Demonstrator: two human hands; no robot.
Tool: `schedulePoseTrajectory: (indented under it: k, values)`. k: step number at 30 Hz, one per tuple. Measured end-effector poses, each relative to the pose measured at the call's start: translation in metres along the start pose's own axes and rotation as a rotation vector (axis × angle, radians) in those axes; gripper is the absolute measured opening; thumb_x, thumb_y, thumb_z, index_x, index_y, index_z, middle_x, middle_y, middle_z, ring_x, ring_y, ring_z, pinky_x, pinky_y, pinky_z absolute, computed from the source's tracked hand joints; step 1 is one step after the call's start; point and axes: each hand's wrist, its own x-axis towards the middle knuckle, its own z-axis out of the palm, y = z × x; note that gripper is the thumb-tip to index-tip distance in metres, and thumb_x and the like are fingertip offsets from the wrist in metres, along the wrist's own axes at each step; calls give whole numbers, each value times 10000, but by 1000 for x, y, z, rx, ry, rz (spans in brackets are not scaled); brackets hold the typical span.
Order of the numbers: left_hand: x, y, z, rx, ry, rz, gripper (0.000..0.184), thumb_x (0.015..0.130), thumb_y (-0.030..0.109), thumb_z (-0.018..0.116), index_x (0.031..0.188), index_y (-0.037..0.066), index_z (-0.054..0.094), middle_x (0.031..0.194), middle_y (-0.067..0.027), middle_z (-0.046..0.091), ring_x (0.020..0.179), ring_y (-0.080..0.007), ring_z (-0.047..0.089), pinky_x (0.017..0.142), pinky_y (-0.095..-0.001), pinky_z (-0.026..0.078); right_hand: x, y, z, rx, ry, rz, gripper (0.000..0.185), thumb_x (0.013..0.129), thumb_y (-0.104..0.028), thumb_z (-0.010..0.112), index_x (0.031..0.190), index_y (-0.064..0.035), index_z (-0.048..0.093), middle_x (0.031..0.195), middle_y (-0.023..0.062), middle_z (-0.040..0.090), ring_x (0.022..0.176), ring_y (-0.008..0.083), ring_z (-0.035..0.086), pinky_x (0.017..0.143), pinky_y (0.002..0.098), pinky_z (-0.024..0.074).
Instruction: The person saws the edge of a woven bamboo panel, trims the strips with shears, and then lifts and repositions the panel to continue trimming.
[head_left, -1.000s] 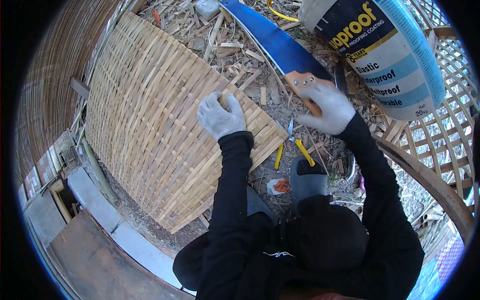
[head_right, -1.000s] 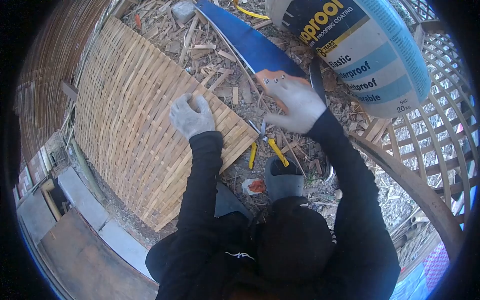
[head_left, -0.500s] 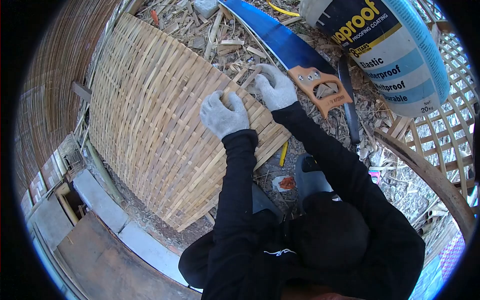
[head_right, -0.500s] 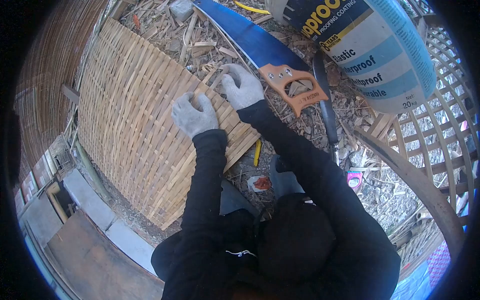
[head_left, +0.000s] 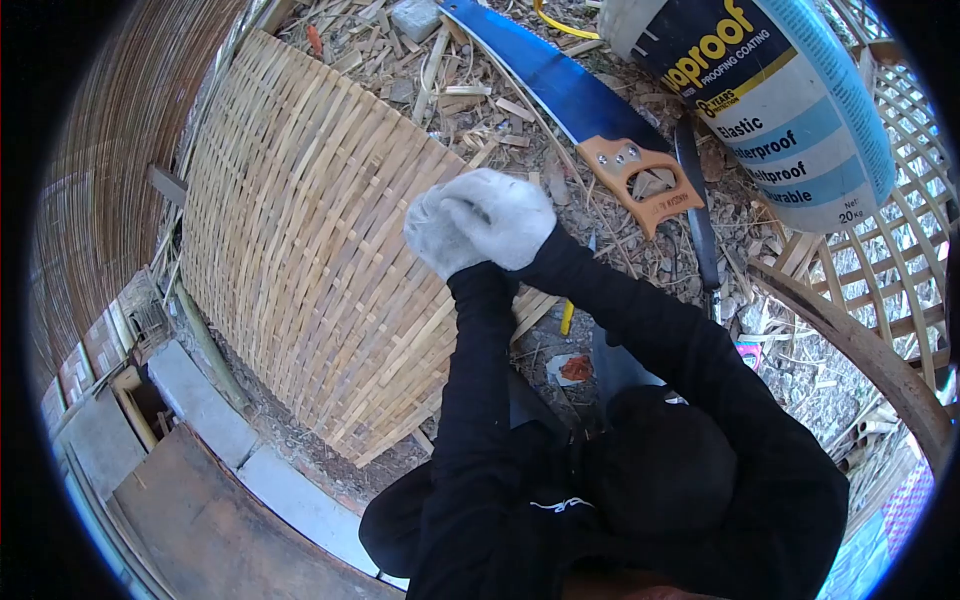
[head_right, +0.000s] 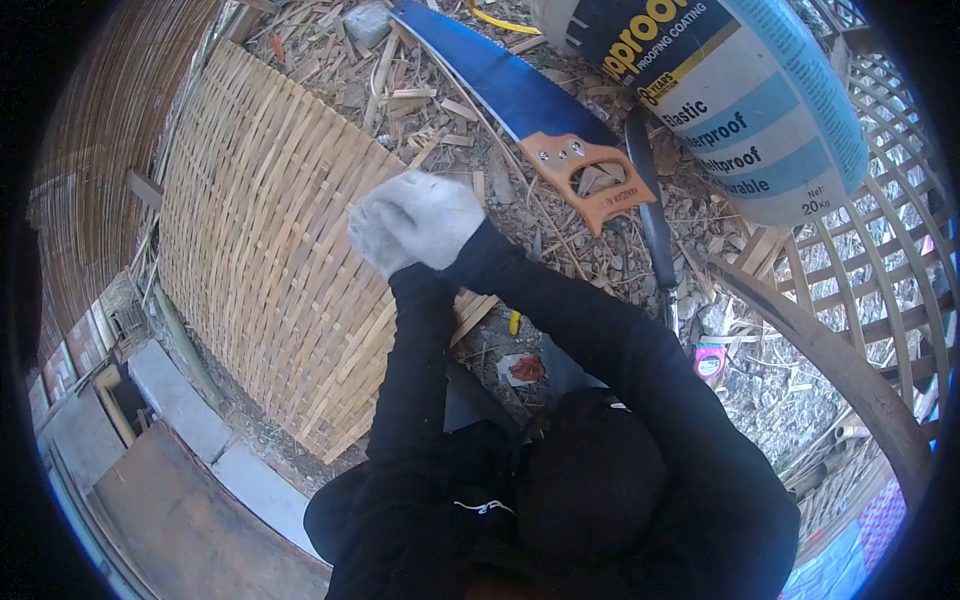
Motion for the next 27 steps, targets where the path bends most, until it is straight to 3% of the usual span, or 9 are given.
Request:
schedulePoseTrajectory:
  k: [2,4,5,8,9,12,13,22,27]
  values:
    - [4,1,1,-63,-62,-87,243,877,254,752,1048,107,661,1077,-105,678,1109,-332,630,1023,-471,451,0,10,-5,10,12,33,256,925,-151,772,1162,-58,744,1101,168,746,1040,342,740,932,408,589]
    - [0,5,-5,-131,100,-26,243,878,242,753,1047,96,658,1075,-113,674,1103,-340,628,1022,-486,448,0,13,-19,-64,78,25,329,917,-163,781,1225,-61,721,1176,175,731,1097,348,726,963,414,579]
    - [-2,8,-7,-168,181,5,243,879,237,754,1047,91,657,1074,-118,672,1101,-344,626,1022,-494,447,2,21,-23,-110,80,32,424,910,-289,778,1277,-90,699,1219,164,710,1140,348,697,956,445,570]
    - [0,13,-10,-187,191,-25,254,880,236,756,1050,79,653,1077,-129,667,1099,-354,621,1024,-512,442,8,39,-29,-141,101,84,421,920,-268,765,1298,-94,697,1242,162,705,1123,333,710,951,437,577]
    - [-1,12,-10,-179,200,-7,260,878,240,759,1052,78,653,1076,-130,666,1099,-354,620,1023,-514,442,9,40,-31,-10,59,252,372,939,-251,746,1268,-86,696,1185,162,724,1061,313,733,924,418,585]
    - [-1,9,-10,-161,216,31,273,876,249,765,1055,75,653,1072,-130,665,1099,-352,617,1024,-515,441,17,50,-35,130,62,368,311,962,-239,731,1211,-57,692,1098,163,747,982,289,753,886,389,592]
    - [-1,9,-10,-162,215,30,276,877,251,765,1056,73,653,1071,-130,665,1100,-351,616,1026,-514,441,18,55,-39,18,61,315,262,971,-215,722,1150,-27,684,1019,163,758,945,263,760,854,380,593]
    - [-2,11,-12,-183,210,33,273,889,255,759,1057,69,654,1064,-121,666,1085,-345,616,1016,-516,446,-15,59,-44,83,120,556,227,967,-192,724,1079,-2,669,979,114,742,915,226,737,828,374,581]
    - [-1,9,-11,-176,201,36,279,887,259,758,1059,64,657,1066,-123,670,1087,-349,618,1012,-518,449,-20,68,-35,296,169,689,217,972,-175,725,1084,-2,658,921,88,714,800,161,705,746,330,572]
